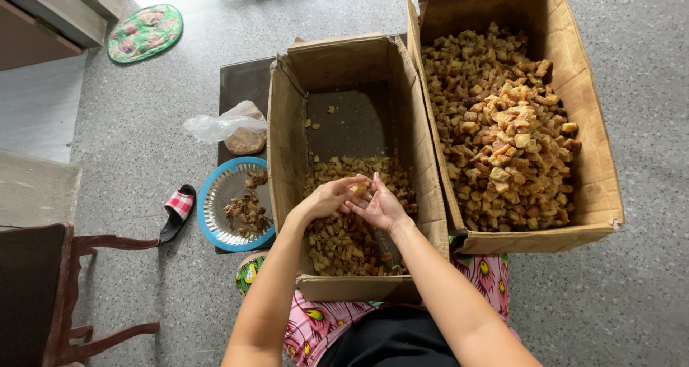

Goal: The person sorts cashew nuts by hand from one cardboard box into another while sitting on the floor.

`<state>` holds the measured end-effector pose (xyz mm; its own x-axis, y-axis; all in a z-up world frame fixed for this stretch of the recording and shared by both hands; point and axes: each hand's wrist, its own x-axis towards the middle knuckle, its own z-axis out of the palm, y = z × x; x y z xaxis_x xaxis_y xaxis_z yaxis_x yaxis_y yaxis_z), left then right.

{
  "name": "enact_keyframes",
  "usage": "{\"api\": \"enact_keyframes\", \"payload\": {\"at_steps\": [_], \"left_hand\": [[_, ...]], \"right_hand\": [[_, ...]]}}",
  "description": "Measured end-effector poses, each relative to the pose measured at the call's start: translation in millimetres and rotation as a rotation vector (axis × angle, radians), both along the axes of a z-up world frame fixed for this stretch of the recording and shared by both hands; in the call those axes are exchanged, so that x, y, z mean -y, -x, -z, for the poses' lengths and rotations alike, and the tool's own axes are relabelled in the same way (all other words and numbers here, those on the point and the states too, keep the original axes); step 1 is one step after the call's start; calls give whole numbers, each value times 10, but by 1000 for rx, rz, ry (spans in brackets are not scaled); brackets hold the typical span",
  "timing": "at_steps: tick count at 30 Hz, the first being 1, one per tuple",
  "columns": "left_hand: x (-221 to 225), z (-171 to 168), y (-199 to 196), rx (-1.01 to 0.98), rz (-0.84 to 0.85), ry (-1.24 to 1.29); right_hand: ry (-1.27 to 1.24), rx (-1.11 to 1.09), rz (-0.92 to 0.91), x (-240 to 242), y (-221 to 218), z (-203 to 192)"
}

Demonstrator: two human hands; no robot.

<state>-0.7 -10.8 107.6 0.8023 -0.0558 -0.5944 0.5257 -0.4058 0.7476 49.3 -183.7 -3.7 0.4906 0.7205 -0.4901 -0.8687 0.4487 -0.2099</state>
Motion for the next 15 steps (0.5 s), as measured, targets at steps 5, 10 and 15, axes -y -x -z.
{"api": "enact_keyframes", "payload": {"at_steps": [5, 10, 15], "left_hand": [[-119, 135, 16, 125, -117, -83], [-237, 654, 93, 295, -122, -449], [79, 1182, 166, 108, 193, -716]], "right_hand": [[25, 19, 20, 41, -16, -183], [35, -12, 142, 241, -94, -241], [151, -84, 260, 429, -152, 207]]}}
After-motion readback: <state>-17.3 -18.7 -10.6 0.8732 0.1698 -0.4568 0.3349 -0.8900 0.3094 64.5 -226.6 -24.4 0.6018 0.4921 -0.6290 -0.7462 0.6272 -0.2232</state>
